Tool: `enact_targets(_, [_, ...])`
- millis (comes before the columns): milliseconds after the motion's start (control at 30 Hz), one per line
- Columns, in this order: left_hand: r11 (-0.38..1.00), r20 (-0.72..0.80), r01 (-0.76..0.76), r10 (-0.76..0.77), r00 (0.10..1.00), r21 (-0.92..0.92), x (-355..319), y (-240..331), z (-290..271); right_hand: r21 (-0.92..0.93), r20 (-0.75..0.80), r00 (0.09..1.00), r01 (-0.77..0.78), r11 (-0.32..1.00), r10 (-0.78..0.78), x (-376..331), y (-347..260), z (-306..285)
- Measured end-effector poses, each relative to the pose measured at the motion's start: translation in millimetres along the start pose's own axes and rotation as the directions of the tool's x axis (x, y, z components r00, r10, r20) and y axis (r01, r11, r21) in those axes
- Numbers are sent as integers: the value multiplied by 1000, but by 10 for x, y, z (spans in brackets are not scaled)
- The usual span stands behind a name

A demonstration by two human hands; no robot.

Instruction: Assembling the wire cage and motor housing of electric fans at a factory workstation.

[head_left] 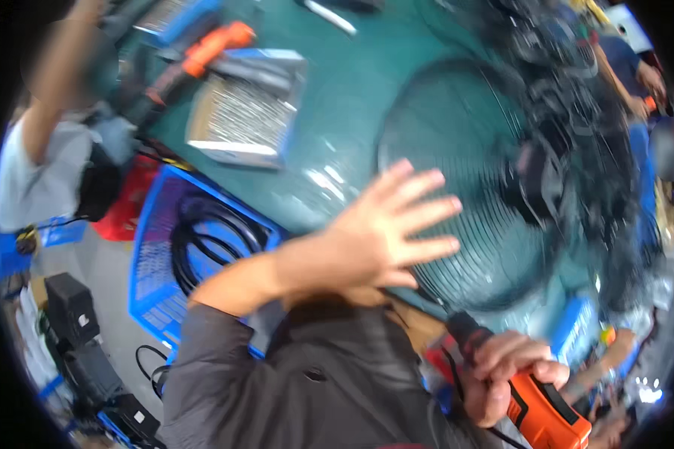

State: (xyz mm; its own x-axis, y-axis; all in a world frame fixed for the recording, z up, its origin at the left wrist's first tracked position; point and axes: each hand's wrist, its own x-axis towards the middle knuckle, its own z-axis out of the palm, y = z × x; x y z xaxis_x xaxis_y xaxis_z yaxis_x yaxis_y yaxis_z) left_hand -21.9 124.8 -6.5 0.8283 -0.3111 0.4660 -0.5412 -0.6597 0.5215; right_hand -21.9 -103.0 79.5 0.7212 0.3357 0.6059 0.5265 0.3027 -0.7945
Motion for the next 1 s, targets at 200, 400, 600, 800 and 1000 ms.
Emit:
enact_targets(200, [1000,-66,20,-19,998,10,-3,-78,106,-43,163,982,-91,995,97,28,-39,-185])
enact_targets(400, [997,-59,20,-16,998,73,24,-97,129,-47,202,977,-61,997,70,94,75,-146])
enact_targets(600, [997,-54,18,-14,998,79,0,-121,148,-118,189,979,-49,992,71,89,80,-76])
enact_targets(800, [997,-79,16,-10,997,77,-1,-130,188,74,467,877,-161,984,108,314,185,-146])
enact_targets(1000, [997,-158,-14,25,987,74,-8,-163,254,261,733,675,-394,881,84,630,438,-181])
